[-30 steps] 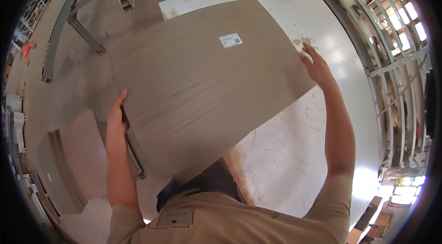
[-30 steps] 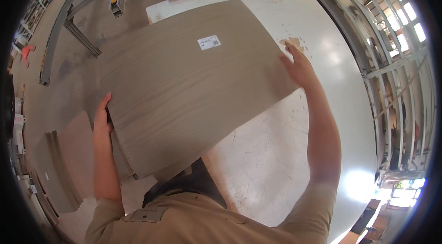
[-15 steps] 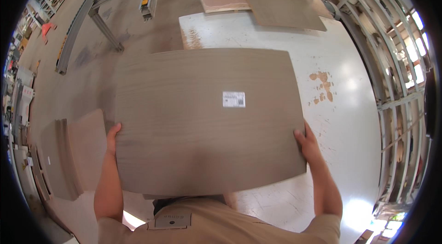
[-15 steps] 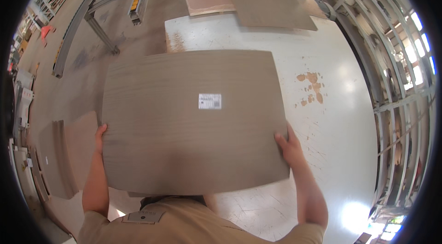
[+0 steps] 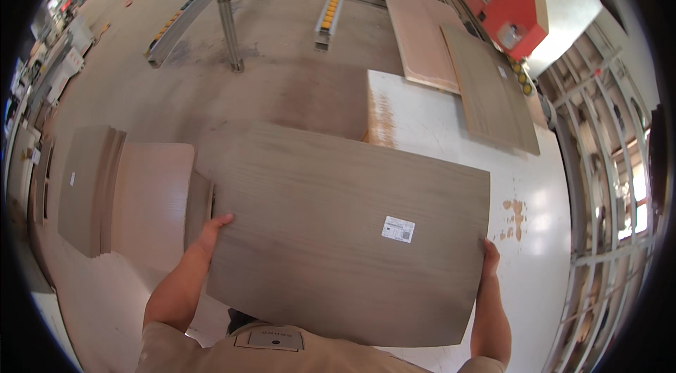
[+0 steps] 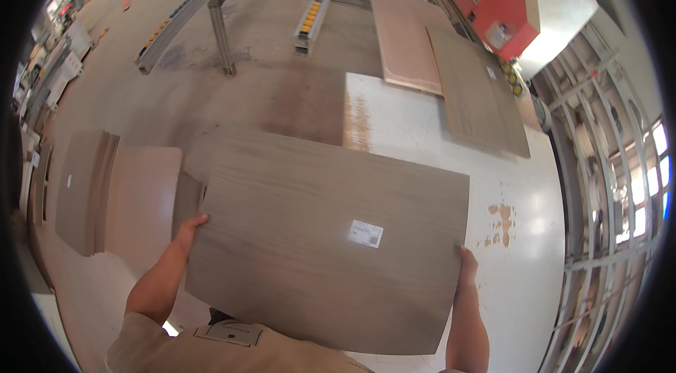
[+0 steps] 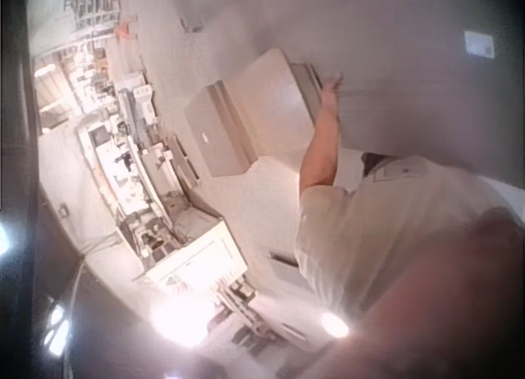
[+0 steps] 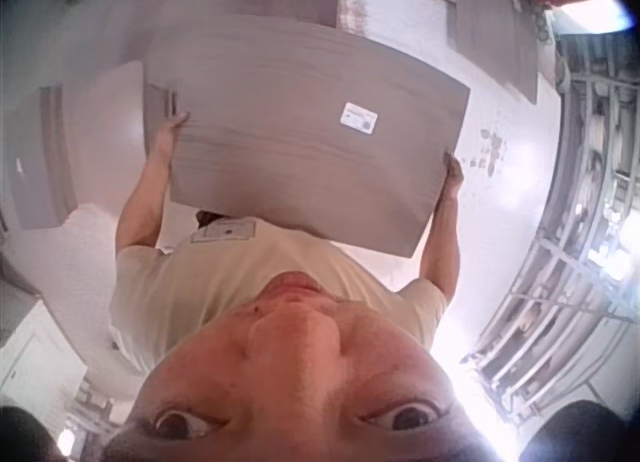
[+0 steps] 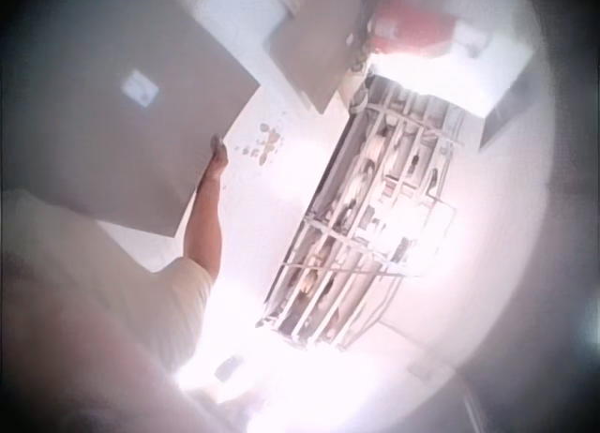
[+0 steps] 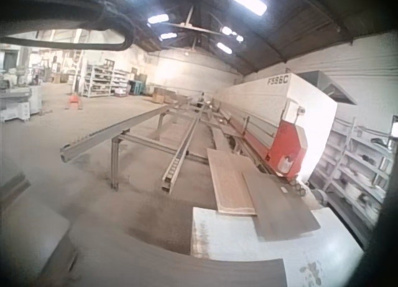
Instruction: The person repeatedly picks up flat rectangular panels from a workbench and stacks them on the floor. The person handles the panels one at a time, aligning them before placing them down.
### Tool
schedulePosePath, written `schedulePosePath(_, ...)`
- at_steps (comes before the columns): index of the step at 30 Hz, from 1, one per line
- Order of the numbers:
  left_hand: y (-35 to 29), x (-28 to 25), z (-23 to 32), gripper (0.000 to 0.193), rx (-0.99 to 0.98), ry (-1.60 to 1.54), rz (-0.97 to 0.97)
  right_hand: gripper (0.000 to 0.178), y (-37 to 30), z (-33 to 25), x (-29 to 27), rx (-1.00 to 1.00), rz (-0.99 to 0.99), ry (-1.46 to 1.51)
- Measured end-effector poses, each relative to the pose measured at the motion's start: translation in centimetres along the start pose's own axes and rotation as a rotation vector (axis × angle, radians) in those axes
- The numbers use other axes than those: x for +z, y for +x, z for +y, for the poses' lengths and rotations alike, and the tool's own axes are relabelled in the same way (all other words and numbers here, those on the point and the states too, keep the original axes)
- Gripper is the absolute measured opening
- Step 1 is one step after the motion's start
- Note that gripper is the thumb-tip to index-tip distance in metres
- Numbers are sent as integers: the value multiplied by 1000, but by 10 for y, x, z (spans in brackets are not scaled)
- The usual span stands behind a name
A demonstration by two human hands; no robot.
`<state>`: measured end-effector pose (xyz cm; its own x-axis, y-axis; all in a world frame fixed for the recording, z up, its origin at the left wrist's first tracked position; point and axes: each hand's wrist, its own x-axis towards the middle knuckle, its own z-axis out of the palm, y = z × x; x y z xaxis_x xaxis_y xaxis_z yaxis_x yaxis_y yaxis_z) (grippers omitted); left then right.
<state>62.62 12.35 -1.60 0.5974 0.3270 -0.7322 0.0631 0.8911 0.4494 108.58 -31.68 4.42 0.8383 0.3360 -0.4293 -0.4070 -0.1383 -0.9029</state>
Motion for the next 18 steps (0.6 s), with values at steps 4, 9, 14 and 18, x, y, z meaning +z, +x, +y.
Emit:
schedulePosePath(4, -22, -34, -2, 60, -15, 198, 208, 36, 7, 13, 10, -210, 6, -118)
schedulePosePath(9, -40, -104, 1, 43, 55, 159, 206, 27, 16, -8, 73, -276, -157, -373)
schedulePosePath(14, -81, -180, 24, 67, 313, 184, 280, 24, 42, -32, 221, -190, -383, -420)
schedulePosePath(18, -134, -257, 33, 71, 364, -141, 437, 25, 79, -3, 402, -53, -600, -446)
